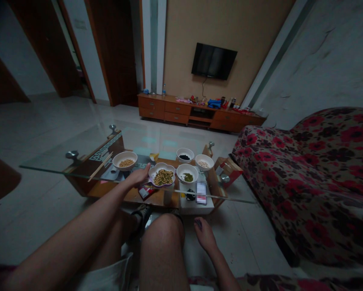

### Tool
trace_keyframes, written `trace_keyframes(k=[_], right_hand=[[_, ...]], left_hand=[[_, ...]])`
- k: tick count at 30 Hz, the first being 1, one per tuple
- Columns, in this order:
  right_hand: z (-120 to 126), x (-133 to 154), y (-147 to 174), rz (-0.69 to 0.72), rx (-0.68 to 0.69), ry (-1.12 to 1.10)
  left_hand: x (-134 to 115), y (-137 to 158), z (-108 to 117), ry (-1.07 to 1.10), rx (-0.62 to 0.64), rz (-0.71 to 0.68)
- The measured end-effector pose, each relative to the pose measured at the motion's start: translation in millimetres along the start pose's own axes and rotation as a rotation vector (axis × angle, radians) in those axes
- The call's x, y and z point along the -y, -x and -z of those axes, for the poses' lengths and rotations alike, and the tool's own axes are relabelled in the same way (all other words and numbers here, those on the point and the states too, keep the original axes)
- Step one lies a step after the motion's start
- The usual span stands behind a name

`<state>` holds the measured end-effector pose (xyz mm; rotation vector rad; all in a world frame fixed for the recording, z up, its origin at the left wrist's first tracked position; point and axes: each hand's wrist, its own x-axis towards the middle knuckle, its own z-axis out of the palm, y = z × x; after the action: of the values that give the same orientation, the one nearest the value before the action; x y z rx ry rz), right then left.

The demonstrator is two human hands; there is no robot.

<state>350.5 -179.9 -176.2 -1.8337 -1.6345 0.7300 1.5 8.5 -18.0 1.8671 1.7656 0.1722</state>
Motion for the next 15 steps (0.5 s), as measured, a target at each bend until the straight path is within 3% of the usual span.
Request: trace_keyframes(k=[5,12,15], right_hand=[[5.5,37.6,-8.7,-0.015,0.007,-0.055],[-11.1,54.7,17.4,-0.008,-0.022,-0.168],[-24.0,63.0,18.4,-0.071,-0.104,-0.247]], left_hand=[[-7.9,18.3,12.9,-0.05,-0.076,0.038],[-50.5,84.2,39.4,-0.065,-0.621,0.053],[-61.5,81.2,28.7,-0.017,-0.595,0.106]])
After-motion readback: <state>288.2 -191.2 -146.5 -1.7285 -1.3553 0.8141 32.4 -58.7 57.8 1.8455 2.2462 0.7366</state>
